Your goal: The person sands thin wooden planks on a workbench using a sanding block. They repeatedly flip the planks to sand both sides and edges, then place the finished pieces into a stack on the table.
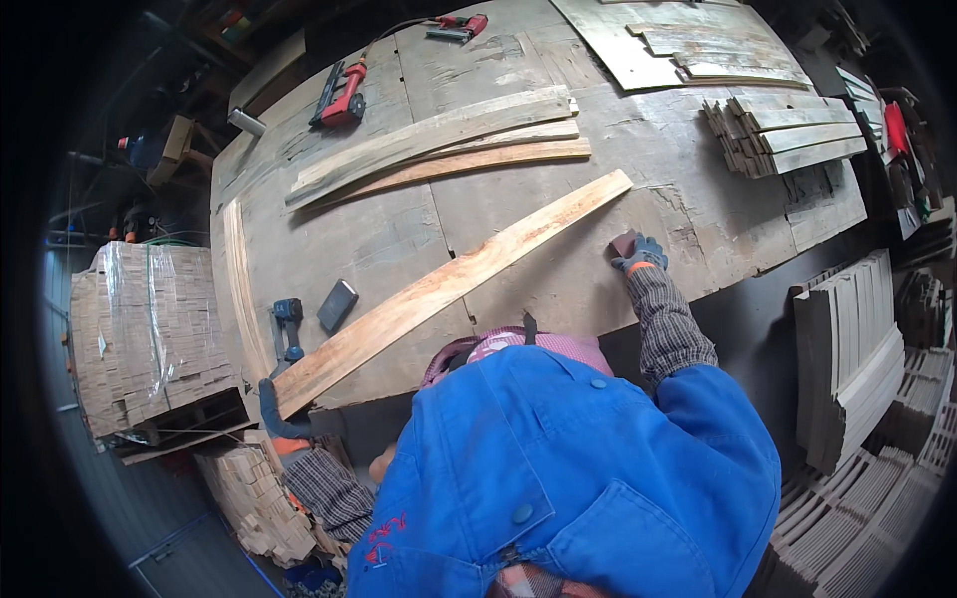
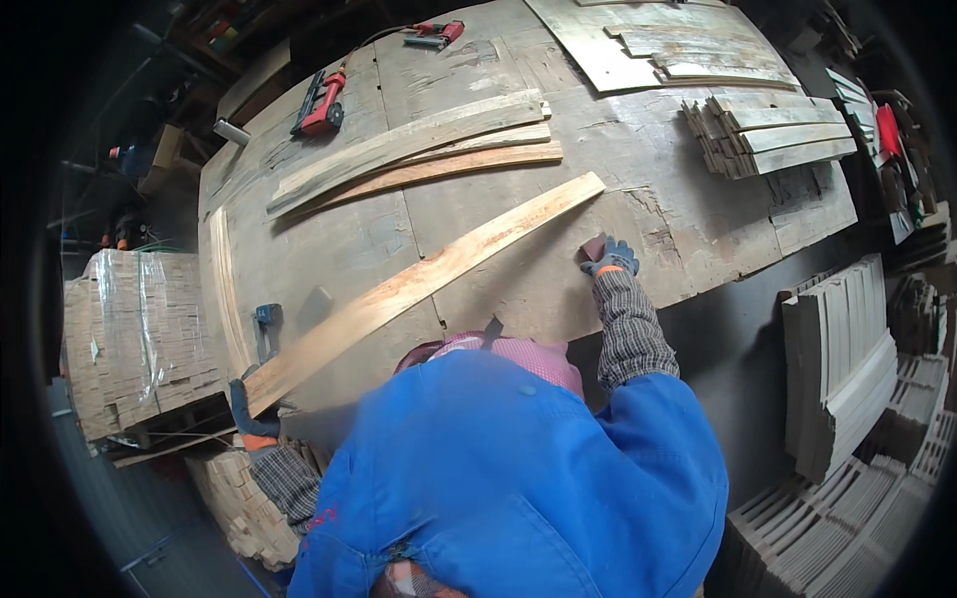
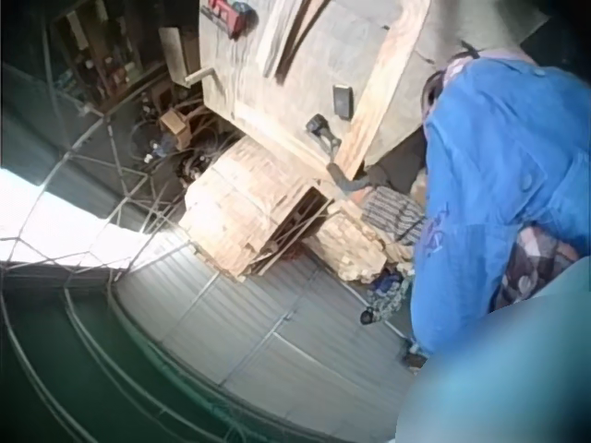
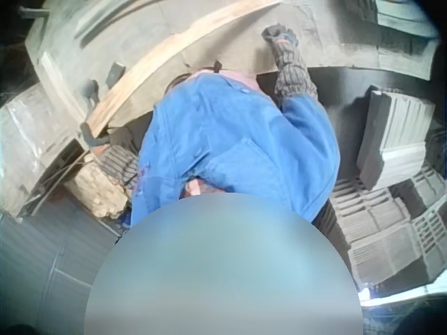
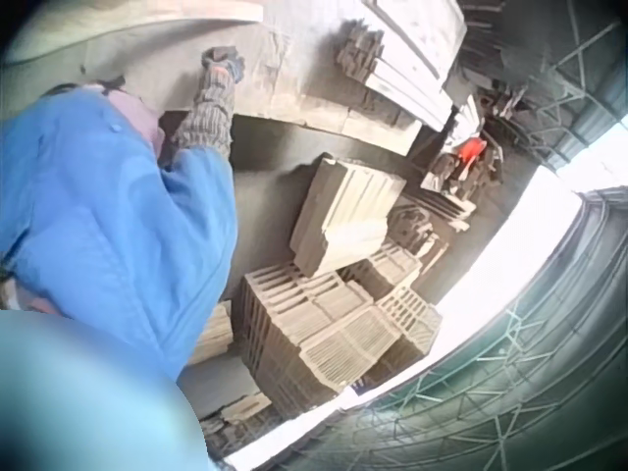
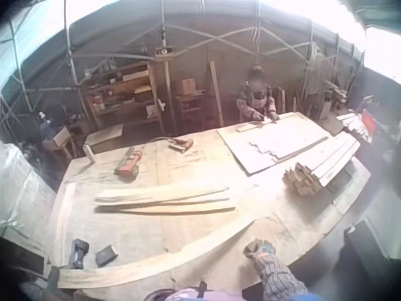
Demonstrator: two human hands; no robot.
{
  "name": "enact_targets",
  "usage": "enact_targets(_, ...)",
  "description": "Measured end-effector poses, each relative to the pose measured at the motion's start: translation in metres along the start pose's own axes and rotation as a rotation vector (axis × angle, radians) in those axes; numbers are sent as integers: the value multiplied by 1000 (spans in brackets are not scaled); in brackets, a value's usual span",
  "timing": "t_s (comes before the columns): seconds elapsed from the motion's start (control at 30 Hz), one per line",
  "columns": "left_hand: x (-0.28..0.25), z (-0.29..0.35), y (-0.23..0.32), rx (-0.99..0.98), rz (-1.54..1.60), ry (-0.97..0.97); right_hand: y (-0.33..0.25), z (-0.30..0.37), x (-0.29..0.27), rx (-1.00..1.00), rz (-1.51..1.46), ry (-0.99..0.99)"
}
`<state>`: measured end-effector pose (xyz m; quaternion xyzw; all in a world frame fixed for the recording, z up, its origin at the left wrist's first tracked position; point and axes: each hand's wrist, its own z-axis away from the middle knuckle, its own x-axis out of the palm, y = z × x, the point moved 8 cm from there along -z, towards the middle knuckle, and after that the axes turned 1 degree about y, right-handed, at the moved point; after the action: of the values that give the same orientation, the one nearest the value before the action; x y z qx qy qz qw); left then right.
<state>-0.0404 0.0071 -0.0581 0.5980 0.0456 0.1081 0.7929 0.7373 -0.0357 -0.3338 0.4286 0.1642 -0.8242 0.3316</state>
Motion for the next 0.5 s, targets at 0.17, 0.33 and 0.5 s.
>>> enact_targets(0.17, -5, -8, 2, -69, 20, 63, 4, -21, 20, 27, 2, 5)
enact_targets(0.33, 9, -11, 1, -124, 45, 33, 10, -30, 22, 19, -102, 140)
enact_targets(0.5, 15, -25, -4, -58, -15, -49, -17, 7, -28, -161, -497, 449)
